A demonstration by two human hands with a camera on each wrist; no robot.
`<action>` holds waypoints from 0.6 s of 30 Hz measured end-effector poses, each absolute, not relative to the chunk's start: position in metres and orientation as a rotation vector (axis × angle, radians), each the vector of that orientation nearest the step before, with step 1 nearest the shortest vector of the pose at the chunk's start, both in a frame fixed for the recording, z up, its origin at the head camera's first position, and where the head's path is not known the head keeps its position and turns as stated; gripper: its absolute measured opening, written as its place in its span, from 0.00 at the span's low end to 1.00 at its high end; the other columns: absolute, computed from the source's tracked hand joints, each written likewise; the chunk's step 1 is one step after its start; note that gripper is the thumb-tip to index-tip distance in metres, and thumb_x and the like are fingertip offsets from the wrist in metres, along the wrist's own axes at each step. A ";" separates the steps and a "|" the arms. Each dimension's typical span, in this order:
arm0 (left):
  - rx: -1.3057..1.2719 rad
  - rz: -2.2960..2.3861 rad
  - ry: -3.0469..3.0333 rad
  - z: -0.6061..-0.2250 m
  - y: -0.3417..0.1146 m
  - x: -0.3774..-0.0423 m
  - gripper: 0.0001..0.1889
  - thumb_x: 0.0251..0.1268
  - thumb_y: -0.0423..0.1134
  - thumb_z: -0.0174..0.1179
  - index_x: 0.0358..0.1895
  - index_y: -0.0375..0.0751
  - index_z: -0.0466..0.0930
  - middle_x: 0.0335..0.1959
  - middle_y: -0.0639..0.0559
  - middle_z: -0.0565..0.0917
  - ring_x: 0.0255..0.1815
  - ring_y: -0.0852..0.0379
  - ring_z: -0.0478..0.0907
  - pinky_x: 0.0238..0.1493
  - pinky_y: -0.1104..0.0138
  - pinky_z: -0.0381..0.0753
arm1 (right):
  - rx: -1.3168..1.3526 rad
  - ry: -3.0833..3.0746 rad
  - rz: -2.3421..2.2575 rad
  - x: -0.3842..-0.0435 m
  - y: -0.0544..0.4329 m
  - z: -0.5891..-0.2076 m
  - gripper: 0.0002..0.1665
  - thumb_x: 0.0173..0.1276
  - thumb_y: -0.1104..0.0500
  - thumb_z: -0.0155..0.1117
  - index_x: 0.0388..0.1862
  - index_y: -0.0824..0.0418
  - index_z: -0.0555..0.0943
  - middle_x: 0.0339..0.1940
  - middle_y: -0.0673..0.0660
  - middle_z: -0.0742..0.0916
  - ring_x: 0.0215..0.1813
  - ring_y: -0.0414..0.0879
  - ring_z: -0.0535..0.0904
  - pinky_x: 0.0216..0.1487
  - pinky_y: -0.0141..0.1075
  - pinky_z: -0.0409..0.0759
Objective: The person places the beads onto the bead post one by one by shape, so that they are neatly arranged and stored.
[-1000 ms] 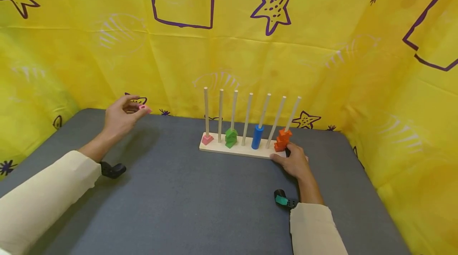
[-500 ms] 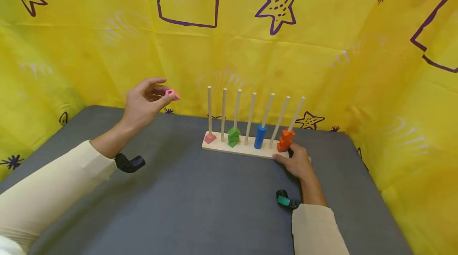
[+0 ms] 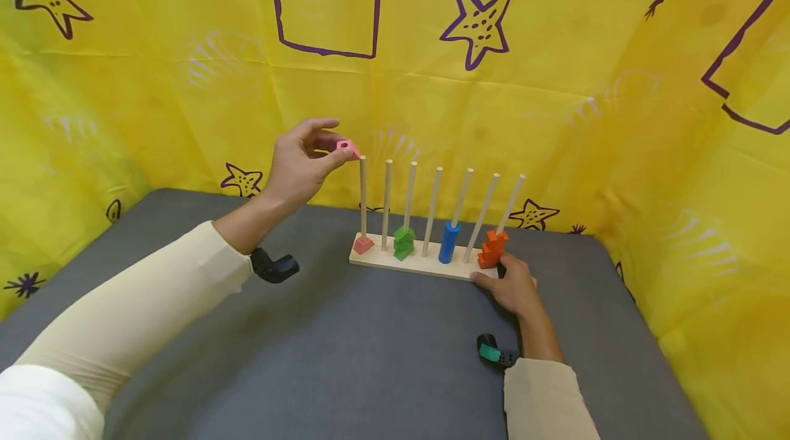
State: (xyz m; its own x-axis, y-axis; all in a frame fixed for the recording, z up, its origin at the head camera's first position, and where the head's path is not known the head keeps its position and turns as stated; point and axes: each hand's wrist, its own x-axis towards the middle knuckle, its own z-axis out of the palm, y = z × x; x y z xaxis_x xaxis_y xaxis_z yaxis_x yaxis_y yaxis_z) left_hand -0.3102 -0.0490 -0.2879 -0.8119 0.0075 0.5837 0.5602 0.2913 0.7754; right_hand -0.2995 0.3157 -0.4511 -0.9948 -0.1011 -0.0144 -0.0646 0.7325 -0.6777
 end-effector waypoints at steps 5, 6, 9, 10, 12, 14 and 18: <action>-0.482 -1.584 -2.110 -0.289 -0.041 -0.314 0.23 0.59 0.32 0.68 0.58 0.35 0.76 0.41 0.47 0.84 0.39 0.53 0.78 0.39 0.66 0.78 | -0.129 2.868 -1.130 -0.299 0.315 -0.453 0.46 0.61 0.42 0.70 0.66 0.73 0.67 0.63 0.76 0.71 0.63 0.71 0.65 0.63 0.65 0.58; -0.476 -1.588 -2.114 -0.290 -0.039 -0.316 0.23 0.59 0.32 0.68 0.58 0.35 0.76 0.41 0.47 0.84 0.39 0.53 0.78 0.39 0.66 0.79 | -0.127 2.867 -1.131 -0.299 0.315 -0.453 0.46 0.61 0.42 0.70 0.66 0.73 0.67 0.63 0.76 0.71 0.63 0.71 0.64 0.63 0.65 0.57; -0.462 -1.596 -2.123 -0.291 -0.036 -0.319 0.23 0.59 0.33 0.69 0.58 0.35 0.76 0.41 0.48 0.84 0.39 0.54 0.78 0.38 0.67 0.79 | -0.126 2.864 -1.133 -0.300 0.316 -0.454 0.46 0.61 0.43 0.70 0.66 0.73 0.67 0.64 0.75 0.70 0.65 0.71 0.63 0.64 0.65 0.56; -0.461 -1.599 -2.123 -0.291 -0.034 -0.319 0.22 0.59 0.33 0.69 0.57 0.35 0.76 0.41 0.48 0.84 0.39 0.54 0.78 0.38 0.67 0.79 | -0.127 2.862 -1.134 -0.300 0.316 -0.454 0.46 0.61 0.43 0.70 0.66 0.73 0.67 0.65 0.75 0.70 0.65 0.71 0.62 0.64 0.65 0.55; -0.460 -1.606 -2.126 -0.292 -0.032 -0.320 0.22 0.59 0.32 0.69 0.57 0.36 0.76 0.41 0.48 0.84 0.39 0.54 0.78 0.38 0.67 0.79 | -0.133 2.862 -1.136 -0.300 0.317 -0.454 0.47 0.61 0.43 0.70 0.67 0.73 0.66 0.65 0.75 0.70 0.65 0.71 0.62 0.64 0.65 0.55; -0.467 -1.623 -2.124 -0.293 -0.031 -0.321 0.22 0.59 0.32 0.69 0.57 0.36 0.76 0.42 0.47 0.84 0.39 0.53 0.77 0.37 0.67 0.79 | -0.136 2.863 -1.140 -0.300 0.317 -0.454 0.46 0.61 0.43 0.70 0.66 0.73 0.67 0.65 0.76 0.70 0.65 0.72 0.62 0.64 0.65 0.55; -0.486 -1.659 -2.115 -0.297 -0.029 -0.322 0.22 0.59 0.30 0.68 0.57 0.36 0.76 0.42 0.47 0.83 0.39 0.53 0.77 0.35 0.67 0.79 | -0.138 2.866 -1.138 -0.301 0.317 -0.453 0.46 0.61 0.43 0.70 0.66 0.72 0.67 0.64 0.76 0.70 0.65 0.72 0.63 0.63 0.65 0.56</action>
